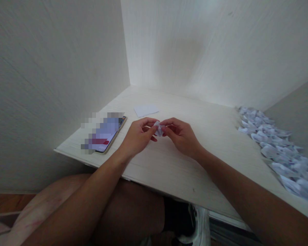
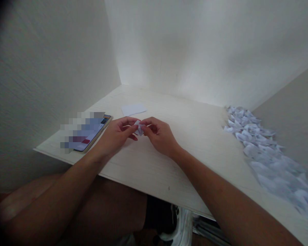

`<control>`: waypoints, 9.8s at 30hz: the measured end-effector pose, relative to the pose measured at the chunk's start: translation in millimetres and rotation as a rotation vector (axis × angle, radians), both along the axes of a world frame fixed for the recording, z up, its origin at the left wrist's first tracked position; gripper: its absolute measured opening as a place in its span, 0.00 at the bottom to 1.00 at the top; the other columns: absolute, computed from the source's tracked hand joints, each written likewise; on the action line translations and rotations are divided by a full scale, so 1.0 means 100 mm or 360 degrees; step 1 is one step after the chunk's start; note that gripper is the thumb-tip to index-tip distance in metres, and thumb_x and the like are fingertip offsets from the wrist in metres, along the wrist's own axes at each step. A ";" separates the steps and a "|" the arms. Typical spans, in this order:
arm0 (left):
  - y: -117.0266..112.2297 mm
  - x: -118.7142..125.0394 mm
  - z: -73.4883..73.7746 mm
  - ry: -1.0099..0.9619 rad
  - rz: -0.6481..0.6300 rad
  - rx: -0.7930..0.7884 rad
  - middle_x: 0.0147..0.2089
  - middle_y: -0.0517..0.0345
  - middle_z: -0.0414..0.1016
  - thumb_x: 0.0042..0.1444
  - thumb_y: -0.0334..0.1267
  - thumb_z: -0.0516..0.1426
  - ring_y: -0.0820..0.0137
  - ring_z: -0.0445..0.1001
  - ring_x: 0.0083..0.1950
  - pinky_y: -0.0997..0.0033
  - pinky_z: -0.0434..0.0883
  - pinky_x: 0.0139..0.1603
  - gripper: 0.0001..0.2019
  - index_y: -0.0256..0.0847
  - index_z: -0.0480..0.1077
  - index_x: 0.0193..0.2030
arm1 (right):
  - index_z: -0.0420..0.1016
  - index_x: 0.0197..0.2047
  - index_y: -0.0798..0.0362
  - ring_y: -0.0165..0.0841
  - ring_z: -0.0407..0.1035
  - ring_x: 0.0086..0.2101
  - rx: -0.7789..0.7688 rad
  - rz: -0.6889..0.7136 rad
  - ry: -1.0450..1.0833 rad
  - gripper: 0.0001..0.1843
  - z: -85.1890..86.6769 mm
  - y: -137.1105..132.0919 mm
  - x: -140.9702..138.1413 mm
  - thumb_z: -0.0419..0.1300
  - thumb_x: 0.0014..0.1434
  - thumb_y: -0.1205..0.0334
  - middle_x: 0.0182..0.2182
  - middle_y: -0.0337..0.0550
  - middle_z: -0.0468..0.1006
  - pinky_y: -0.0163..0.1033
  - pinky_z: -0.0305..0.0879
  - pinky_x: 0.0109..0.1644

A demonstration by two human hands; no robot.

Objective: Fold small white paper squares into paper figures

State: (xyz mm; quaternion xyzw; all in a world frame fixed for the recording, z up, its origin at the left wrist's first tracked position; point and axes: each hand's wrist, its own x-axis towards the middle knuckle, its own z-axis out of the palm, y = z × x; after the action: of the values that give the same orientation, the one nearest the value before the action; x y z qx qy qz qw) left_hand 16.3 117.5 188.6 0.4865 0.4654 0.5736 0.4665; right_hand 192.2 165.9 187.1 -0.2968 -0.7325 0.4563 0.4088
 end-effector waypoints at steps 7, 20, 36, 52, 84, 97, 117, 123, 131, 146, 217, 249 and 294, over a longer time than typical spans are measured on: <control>0.00 -0.02 0.02 0.0071 0.0021 0.0078 0.35 0.53 0.83 0.56 0.35 0.68 0.68 0.80 0.32 0.69 0.80 0.30 0.07 0.38 0.83 0.42 | 0.80 0.39 0.50 0.31 0.75 0.30 -0.0172 -0.0047 0.0187 0.12 0.02 0.01 -0.02 0.74 0.56 0.54 0.31 0.39 0.83 0.42 0.73 0.38; -0.05 -0.01 0.09 0.0169 -0.0041 0.0106 0.34 0.53 0.82 0.59 0.40 0.67 0.68 0.79 0.30 0.72 0.79 0.26 0.08 0.38 0.84 0.41 | 0.83 0.33 0.50 0.30 0.73 0.28 -0.0342 0.0006 0.0220 0.16 0.07 -0.02 -0.02 0.78 0.51 0.48 0.27 0.39 0.83 0.40 0.72 0.33; -0.06 -0.02 0.07 0.0011 -0.0239 0.0049 0.38 0.52 0.81 0.58 0.44 0.68 0.66 0.81 0.38 0.67 0.83 0.35 0.12 0.39 0.81 0.45 | 0.79 0.32 0.50 0.28 0.72 0.26 -0.0357 -0.0050 0.0222 0.17 0.07 -0.04 -0.03 0.78 0.51 0.49 0.25 0.37 0.80 0.37 0.69 0.29; -0.05 0.17 -0.02 -0.0478 0.0128 -0.0093 0.36 0.59 0.78 0.52 0.38 0.70 0.70 0.79 0.34 0.71 0.79 0.30 0.12 0.39 0.75 0.41 | 0.78 0.43 0.52 0.32 0.78 0.33 0.0416 -0.0227 -0.0239 0.17 0.04 -0.16 -0.04 0.75 0.52 0.59 0.39 0.44 0.84 0.42 0.77 0.39; 0.43 0.18 0.16 -0.0317 -0.0028 0.0267 0.37 0.57 0.78 0.48 0.42 0.71 0.69 0.82 0.34 0.63 0.87 0.37 0.16 0.36 0.79 0.41 | 0.82 0.31 0.53 0.28 0.72 0.29 -0.0916 -0.0147 0.0559 0.20 0.32 0.38 0.03 0.84 0.36 0.57 0.27 0.38 0.81 0.35 0.67 0.34; 0.56 0.28 0.16 -0.0516 0.0018 0.0165 0.36 0.54 0.82 0.49 0.43 0.72 0.66 0.82 0.40 0.57 0.87 0.45 0.15 0.35 0.78 0.37 | 0.87 0.39 0.50 0.29 0.77 0.34 -0.0796 -0.0331 0.0662 0.20 0.25 0.30 0.12 0.83 0.42 0.59 0.35 0.40 0.86 0.38 0.74 0.45; 0.63 0.12 0.01 0.0136 -0.0152 0.0379 0.41 0.51 0.86 0.52 0.45 0.71 0.63 0.85 0.41 0.62 0.83 0.44 0.15 0.39 0.83 0.44 | 0.89 0.42 0.48 0.32 0.79 0.33 -0.0517 -0.0451 0.0539 0.21 0.16 0.33 0.12 0.80 0.46 0.50 0.34 0.42 0.88 0.46 0.78 0.47; 0.64 0.09 0.04 0.0021 -0.0151 0.0327 0.36 0.52 0.86 0.51 0.44 0.71 0.63 0.85 0.36 0.63 0.82 0.42 0.13 0.38 0.82 0.37 | 0.88 0.44 0.47 0.33 0.81 0.36 -0.0486 -0.0345 0.0534 0.24 0.18 0.34 0.15 0.82 0.41 0.57 0.35 0.40 0.89 0.47 0.77 0.50; 0.64 0.12 0.05 -0.0053 -0.0094 0.0351 0.34 0.53 0.85 0.53 0.49 0.71 0.65 0.84 0.33 0.64 0.83 0.39 0.16 0.37 0.81 0.38 | 0.89 0.41 0.47 0.32 0.77 0.30 -0.0267 -0.0403 0.0369 0.17 0.21 0.36 0.20 0.77 0.50 0.49 0.29 0.39 0.86 0.44 0.76 0.41; 0.65 0.13 0.03 0.0164 0.0124 0.0357 0.35 0.52 0.86 0.56 0.46 0.68 0.64 0.84 0.34 0.65 0.81 0.38 0.12 0.38 0.83 0.38 | 0.87 0.38 0.47 0.37 0.80 0.39 -0.0050 -0.0615 0.0314 0.19 0.08 0.33 0.11 0.78 0.49 0.44 0.40 0.44 0.88 0.48 0.77 0.50; 0.56 0.13 0.10 -0.0357 0.0027 0.0326 0.36 0.52 0.85 0.44 0.44 0.76 0.66 0.83 0.38 0.61 0.81 0.48 0.16 0.37 0.82 0.34 | 0.86 0.39 0.49 0.36 0.81 0.35 0.0419 -0.0588 -0.0034 0.11 0.30 0.23 0.18 0.75 0.57 0.52 0.36 0.44 0.87 0.44 0.80 0.45; 0.39 0.11 0.17 -0.0564 -0.0237 0.0311 0.43 0.53 0.86 0.47 0.46 0.76 0.64 0.85 0.41 0.57 0.84 0.49 0.26 0.41 0.81 0.52 | 0.81 0.38 0.45 0.37 0.81 0.39 0.1533 -0.0907 -0.0397 0.08 0.28 0.09 0.12 0.65 0.63 0.70 0.47 0.47 0.86 0.47 0.82 0.42; 0.38 0.03 0.14 -0.0625 -0.0492 0.0087 0.39 0.54 0.84 0.47 0.41 0.76 0.69 0.82 0.38 0.61 0.80 0.47 0.16 0.36 0.82 0.39 | 0.85 0.30 0.47 0.28 0.69 0.26 -0.0363 -0.0368 0.0328 0.13 0.27 0.18 0.08 0.81 0.46 0.53 0.26 0.36 0.82 0.38 0.62 0.32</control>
State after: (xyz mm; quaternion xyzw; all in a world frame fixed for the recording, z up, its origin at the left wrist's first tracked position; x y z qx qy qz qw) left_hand 19.2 155.0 202.3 0.4437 0.2702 0.5913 0.6168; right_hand 200.5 184.1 214.5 -0.3752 -0.5913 0.5143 0.4950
